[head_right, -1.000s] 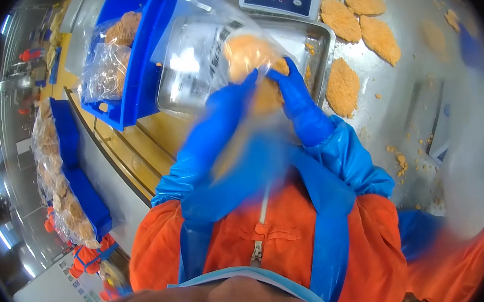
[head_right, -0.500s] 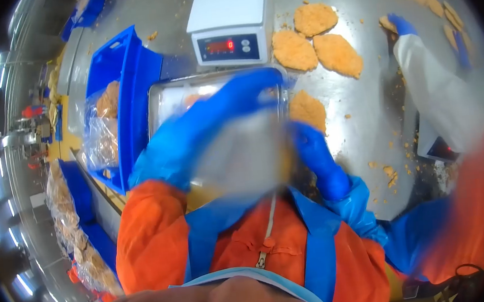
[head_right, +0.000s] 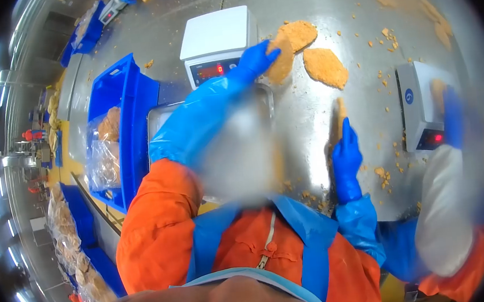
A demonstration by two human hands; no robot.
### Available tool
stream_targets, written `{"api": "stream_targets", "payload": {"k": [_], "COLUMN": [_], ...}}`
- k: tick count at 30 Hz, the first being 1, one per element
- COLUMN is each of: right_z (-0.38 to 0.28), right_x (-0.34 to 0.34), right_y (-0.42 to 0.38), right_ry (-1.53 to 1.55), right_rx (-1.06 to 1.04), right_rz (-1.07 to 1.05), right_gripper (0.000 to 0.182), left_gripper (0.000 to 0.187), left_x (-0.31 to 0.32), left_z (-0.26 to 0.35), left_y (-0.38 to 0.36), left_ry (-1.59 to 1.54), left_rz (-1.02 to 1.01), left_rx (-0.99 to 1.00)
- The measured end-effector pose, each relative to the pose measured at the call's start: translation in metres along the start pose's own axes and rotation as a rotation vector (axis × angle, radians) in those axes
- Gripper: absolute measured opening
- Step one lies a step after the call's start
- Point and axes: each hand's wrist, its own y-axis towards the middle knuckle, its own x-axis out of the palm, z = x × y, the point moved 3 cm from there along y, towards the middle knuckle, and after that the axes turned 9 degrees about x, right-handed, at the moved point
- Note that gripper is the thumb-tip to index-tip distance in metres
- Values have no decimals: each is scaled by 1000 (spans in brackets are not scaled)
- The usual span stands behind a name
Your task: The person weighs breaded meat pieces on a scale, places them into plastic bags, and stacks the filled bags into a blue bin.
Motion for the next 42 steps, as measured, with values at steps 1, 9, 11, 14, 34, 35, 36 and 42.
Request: {"api": "stream_targets", "payload": {"k": [1, 9, 11, 14, 34, 35, 36, 42], "right_z": [10, 46, 74, 104, -156, -170, -174, -212], "right_x": [0, 37, 44, 54, -36, -17, 23, 99], "right_y": [8, 70, 92, 101, -81, -89, -94, -99], "right_ry": [-108, -170, -223, -151, 1318, 1266, 1150, 1174], "right_rx": [-61, 136, 182, 267, 887, 843, 818, 453], "right_rz": [28, 69, 50, 16, -1579, -1561, -1427, -1131], "right_gripper": [49, 84, 87, 91, 46, 45, 42, 42], "left_gripper": [51, 45, 45, 44, 47, 40, 37, 17], "left_x": [-8, -34, -35, -44, 75, 90, 85, 20], "left_z": [3, 3, -7, -10, -15, -58, -64, 22], "left_y": [-8, -91, -112, -138, -391, -412, -418, -391], "left_ry": [-105, -503, -519, -433, -75, -45, -23, 381], "left_rz": [52, 216, 240, 278, 633, 794, 886, 354], "left_rx": [-58, -175, -170, -158, -551, -581, -597, -375]}}
